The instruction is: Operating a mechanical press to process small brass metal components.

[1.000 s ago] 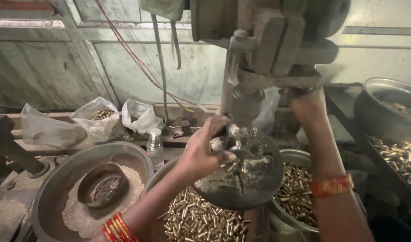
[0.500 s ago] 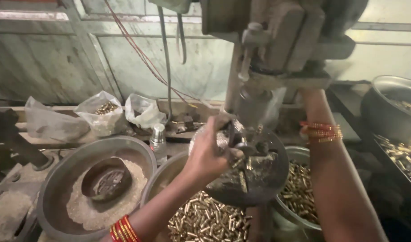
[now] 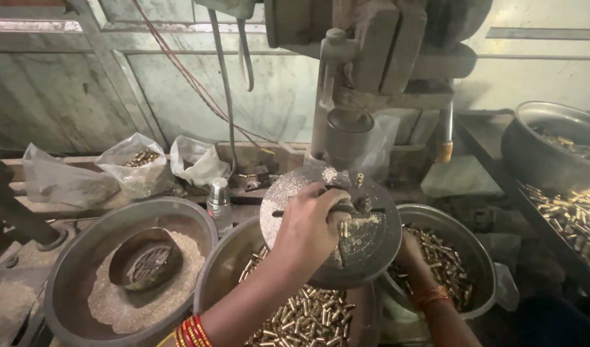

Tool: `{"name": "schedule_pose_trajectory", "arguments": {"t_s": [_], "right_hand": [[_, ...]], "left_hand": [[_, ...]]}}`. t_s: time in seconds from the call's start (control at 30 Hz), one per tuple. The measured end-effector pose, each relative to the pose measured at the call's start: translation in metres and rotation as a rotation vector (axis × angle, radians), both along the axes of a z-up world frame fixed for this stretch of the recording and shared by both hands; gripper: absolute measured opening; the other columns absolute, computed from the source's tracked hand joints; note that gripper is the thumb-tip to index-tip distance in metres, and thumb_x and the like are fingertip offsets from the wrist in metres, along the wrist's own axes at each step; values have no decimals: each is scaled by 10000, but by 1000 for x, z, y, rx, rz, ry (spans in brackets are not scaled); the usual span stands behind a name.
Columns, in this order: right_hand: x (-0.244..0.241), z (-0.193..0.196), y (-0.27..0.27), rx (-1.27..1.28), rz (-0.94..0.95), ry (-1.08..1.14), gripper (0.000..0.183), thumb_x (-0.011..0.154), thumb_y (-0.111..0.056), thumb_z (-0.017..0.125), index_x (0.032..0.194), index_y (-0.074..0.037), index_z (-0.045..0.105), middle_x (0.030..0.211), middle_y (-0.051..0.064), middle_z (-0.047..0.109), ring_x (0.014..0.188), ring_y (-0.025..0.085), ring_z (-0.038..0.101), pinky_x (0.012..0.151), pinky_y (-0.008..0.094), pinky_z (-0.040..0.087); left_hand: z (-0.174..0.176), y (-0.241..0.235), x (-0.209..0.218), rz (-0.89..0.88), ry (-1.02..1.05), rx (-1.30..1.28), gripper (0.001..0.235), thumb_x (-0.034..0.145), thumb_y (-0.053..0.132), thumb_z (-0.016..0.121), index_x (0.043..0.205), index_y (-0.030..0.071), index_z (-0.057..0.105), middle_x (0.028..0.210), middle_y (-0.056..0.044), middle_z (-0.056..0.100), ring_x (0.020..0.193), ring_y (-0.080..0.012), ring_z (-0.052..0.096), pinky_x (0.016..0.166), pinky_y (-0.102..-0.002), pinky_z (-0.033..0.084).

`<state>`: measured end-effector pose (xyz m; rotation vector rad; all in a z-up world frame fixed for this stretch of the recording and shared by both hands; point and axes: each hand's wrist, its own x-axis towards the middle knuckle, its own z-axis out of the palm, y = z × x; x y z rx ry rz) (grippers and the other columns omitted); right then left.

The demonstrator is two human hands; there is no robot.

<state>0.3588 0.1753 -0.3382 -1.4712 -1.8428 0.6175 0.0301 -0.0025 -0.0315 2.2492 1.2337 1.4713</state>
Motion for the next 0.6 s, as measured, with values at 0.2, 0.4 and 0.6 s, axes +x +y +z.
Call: {"name": "schedule_pose_trajectory", "arguments": {"t_s": [0.2,0.4,0.6], "right_hand": [[-16,-14,-11,-76,-19,101,221,926,-166,604,1052,-39,734,912,121,799,780,265,781,648,403,632],[-16,18,-32,194,24,-343,349,848,-181,731,1169,-47,720,1060,169,747,910,311,720,742,429,582],[-25,110,-77,28,-389,156,277,868,-141,768,1117,-20,752,971,126,782,834,204,725,765,368,570]], "left_hand": [[6,-1,-3,-42,-66,-86,275,789,5,776,1059,46,748,989,-150,749,887,-311,744,809,-390,599],[-5,0,-27,-228,-75,-431,227,822,79,757,1040,115,811,988,-75,830,855,-160,811,817,-304,652],[14,-4,-57,-56,101,-710,356,816,221,817,1169,190,777,1012,-35,805,845,-117,730,799,-308,584]]}}
